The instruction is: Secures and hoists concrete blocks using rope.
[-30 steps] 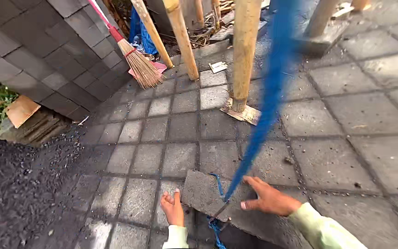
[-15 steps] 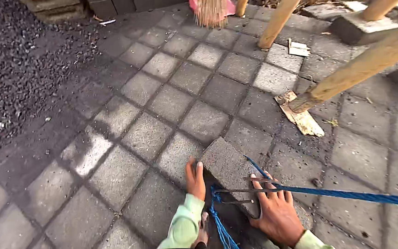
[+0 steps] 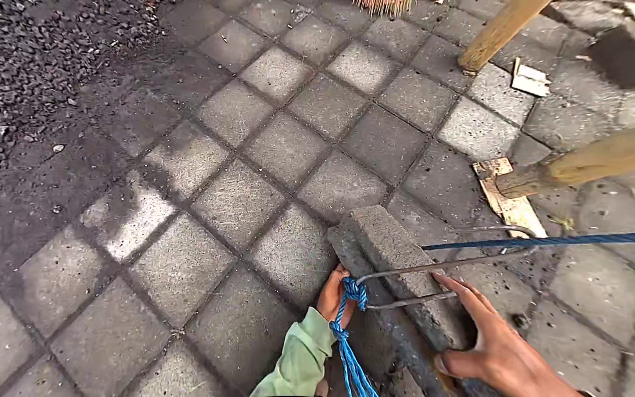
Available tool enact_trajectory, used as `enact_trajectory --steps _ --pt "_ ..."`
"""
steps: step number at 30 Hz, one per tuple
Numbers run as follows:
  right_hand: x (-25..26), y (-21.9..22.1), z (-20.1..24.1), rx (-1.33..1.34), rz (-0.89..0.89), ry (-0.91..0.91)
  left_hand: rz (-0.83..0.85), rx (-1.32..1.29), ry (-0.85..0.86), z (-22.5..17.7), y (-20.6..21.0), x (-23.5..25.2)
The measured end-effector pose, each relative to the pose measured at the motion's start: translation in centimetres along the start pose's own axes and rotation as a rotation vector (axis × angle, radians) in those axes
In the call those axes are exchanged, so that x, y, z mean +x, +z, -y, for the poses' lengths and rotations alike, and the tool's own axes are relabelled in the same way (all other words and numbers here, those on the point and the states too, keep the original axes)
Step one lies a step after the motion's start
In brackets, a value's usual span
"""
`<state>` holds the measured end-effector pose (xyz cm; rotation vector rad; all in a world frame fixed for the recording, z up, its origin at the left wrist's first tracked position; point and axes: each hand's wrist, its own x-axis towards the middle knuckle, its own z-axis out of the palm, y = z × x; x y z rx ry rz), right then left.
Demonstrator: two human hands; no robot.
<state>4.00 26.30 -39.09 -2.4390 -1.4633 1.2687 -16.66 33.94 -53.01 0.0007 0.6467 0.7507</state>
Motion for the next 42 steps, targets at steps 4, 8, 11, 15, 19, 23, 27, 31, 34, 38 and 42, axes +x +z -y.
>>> enact_trajectory --steps 4,8,11,15,19,23,27,31,34,38,42 --pt "-0.3 -1.6 1.7 0.184 0.016 0.013 -0.076 0.196 0.145 1.0 1.4 -0.6" --pt "-0.8 -2.3 2.5 0.282 0.004 0.048 -0.022 0.398 0.190 2.3 1.6 -1.6" --pt "-0.9 -2.5 3.2 0.250 -0.006 0.028 -0.086 0.637 0.282 1.8 2.0 -2.2" --pt "-1.4 -3.3 4.4 0.228 0.009 -0.050 -0.201 0.769 0.437 2.5 2.6 -3.8" --pt "-2.7 -4.5 4.8 0.217 0.042 -0.129 -0.251 0.891 0.635 2.5 3.1 -6.4" --pt "-3.6 -4.9 5.7 0.132 -0.008 -0.175 -0.279 0.839 0.668 2.0 3.6 -7.0" --pt "-2.8 -2.4 5.6 0.006 -0.107 -0.184 -0.270 0.774 0.602 1.7 2.0 -5.4" --pt "-1.7 0.5 4.9 -0.098 -0.234 -0.227 -0.345 0.951 0.429 0.9 1.2 -4.2" --pt "-0.5 2.0 3.1 -0.097 -0.251 -0.248 -0.298 1.026 0.479 1.4 -0.8 -2.7" --pt "1.1 4.0 1.1 -0.136 -0.277 -0.257 -0.094 1.270 0.563 0.5 -5.6 -1.7" --pt "2.0 6.1 -1.2 -0.233 -0.349 -0.260 -0.261 1.479 0.615 -3.8 -7.3 -5.1"
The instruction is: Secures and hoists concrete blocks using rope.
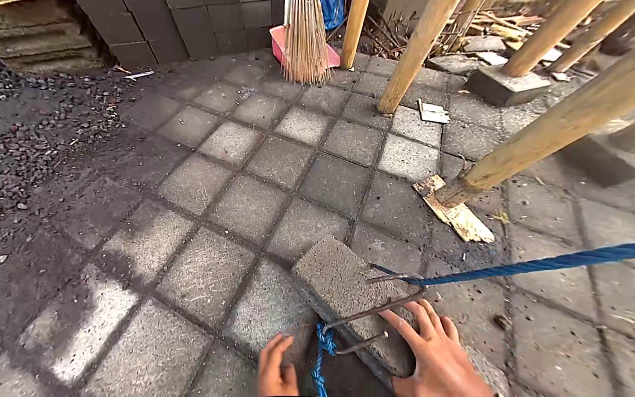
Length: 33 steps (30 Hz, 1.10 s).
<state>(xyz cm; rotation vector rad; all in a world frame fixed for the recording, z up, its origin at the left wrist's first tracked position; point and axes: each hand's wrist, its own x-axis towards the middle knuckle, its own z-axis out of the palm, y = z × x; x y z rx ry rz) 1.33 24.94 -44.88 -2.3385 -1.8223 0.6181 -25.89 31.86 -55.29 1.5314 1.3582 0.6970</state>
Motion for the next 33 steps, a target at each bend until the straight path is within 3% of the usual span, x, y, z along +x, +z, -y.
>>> enact_trajectory --steps 2,4,8,11,14,16,20,23,25,28,31,33 --pt "0.0 1.8 -1.2 -0.045 -0.078 -0.032 -0.063 -0.011 0.029 -1.8 -1.9 0.0" --pt "0.1 3.1 -2.1 -0.068 -0.122 -0.065 0.022 -0.026 0.174 -5.9 -1.7 0.2" --pt "-0.6 4.5 -2.6 -0.057 -0.234 -0.109 0.175 0.128 0.456 -12.4 3.8 0.8" --pt "-1.6 3.2 -4.2 0.110 -0.214 0.013 0.115 0.152 0.471 -13.5 7.0 1.4" --pt "-2.5 1.9 -6.8 0.219 -0.014 0.243 0.179 0.007 0.458 -14.4 7.7 2.5" --pt "-2.6 1.8 -7.5 0.276 -0.059 0.213 0.217 -0.102 0.444 -14.6 8.1 2.7" --pt "0.5 -1.8 -3.8 0.608 -0.304 -0.079 0.198 -0.191 0.496 -14.0 8.7 2.8" --pt "2.2 -7.4 -1.2 0.976 -0.154 -0.312 0.225 -0.206 0.567 -13.2 8.7 3.2" --pt "2.6 -10.4 -0.1 0.923 -0.040 -0.406 0.258 -0.212 0.583 -12.8 8.6 3.7" --pt "2.6 -10.1 1.3 0.578 -0.080 -0.264 0.180 -0.148 0.511 -13.4 8.1 3.2" --pt "2.6 -7.8 1.9 0.557 -0.111 -0.155 -0.019 -0.045 0.504 -16.8 6.1 1.9" --pt "3.0 -5.5 2.6 0.690 -0.298 -0.133 0.142 -0.137 0.647 -21.0 4.5 2.5"
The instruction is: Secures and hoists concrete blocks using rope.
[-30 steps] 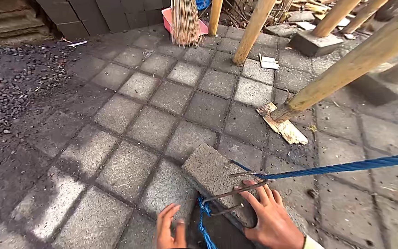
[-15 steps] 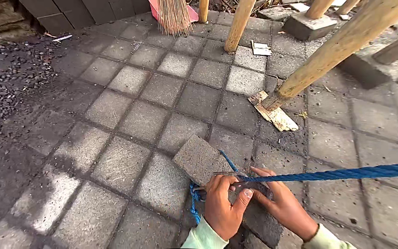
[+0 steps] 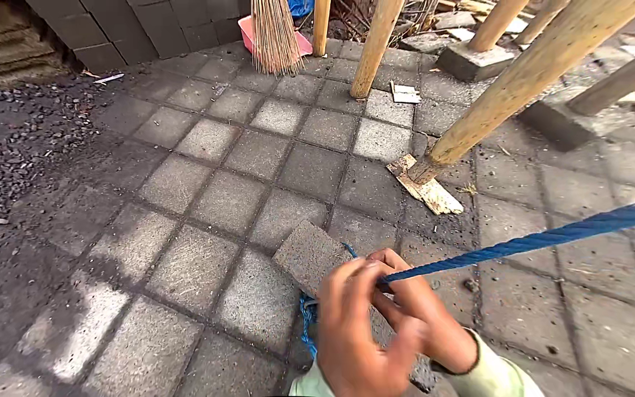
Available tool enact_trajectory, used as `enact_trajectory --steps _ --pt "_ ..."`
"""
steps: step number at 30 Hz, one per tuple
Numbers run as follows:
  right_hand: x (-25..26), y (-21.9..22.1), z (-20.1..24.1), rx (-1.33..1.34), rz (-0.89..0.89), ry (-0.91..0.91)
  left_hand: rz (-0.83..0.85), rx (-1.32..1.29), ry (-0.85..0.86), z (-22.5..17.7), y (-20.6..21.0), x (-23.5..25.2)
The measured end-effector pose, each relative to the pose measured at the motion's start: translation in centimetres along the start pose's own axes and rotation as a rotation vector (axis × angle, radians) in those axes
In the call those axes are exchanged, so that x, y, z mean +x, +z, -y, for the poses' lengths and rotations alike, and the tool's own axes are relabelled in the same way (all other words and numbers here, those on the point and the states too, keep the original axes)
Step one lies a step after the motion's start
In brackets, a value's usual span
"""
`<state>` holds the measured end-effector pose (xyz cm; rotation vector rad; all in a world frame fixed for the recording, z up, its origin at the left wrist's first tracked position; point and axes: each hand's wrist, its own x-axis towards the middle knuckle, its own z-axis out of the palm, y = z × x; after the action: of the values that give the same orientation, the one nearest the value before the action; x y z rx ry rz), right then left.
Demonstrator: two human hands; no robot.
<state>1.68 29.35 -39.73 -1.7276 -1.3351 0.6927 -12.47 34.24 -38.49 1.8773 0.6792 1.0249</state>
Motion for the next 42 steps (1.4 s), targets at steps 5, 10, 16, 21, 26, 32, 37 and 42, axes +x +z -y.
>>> enact_trajectory --steps 5,10,16,21,26,32,37,42 --pt "-1.4 3.7 -4.2 0.176 -0.387 -0.084 0.278 -0.388 0.119 -1.5 -1.2 5.4" --pt "-3.6 4.1 -0.8 0.283 -0.502 0.445 0.184 -0.543 -0.033 3.3 -5.6 2.8" --pt "-9.7 8.2 4.0 0.105 -0.380 0.079 0.254 -0.488 -0.350 2.6 -1.6 7.2" --pt "-9.7 10.9 6.7 0.032 0.219 0.085 0.701 -0.379 -0.201 1.3 -1.5 8.4" --pt "-5.9 1.4 -1.0 0.074 -0.006 0.483 0.084 0.067 -0.660 10.1 -5.9 -2.6" --pt "5.5 1.2 -9.6 0.085 0.039 0.587 0.299 -0.073 -1.187 13.4 -2.8 -8.1" --pt "-1.9 3.5 -7.2 -0.671 0.229 0.289 0.638 0.214 -1.202 12.2 -4.1 -4.0" --pt "-2.5 6.3 -6.7 -0.966 0.230 0.189 0.831 0.303 -1.238 12.3 -4.0 -2.8"
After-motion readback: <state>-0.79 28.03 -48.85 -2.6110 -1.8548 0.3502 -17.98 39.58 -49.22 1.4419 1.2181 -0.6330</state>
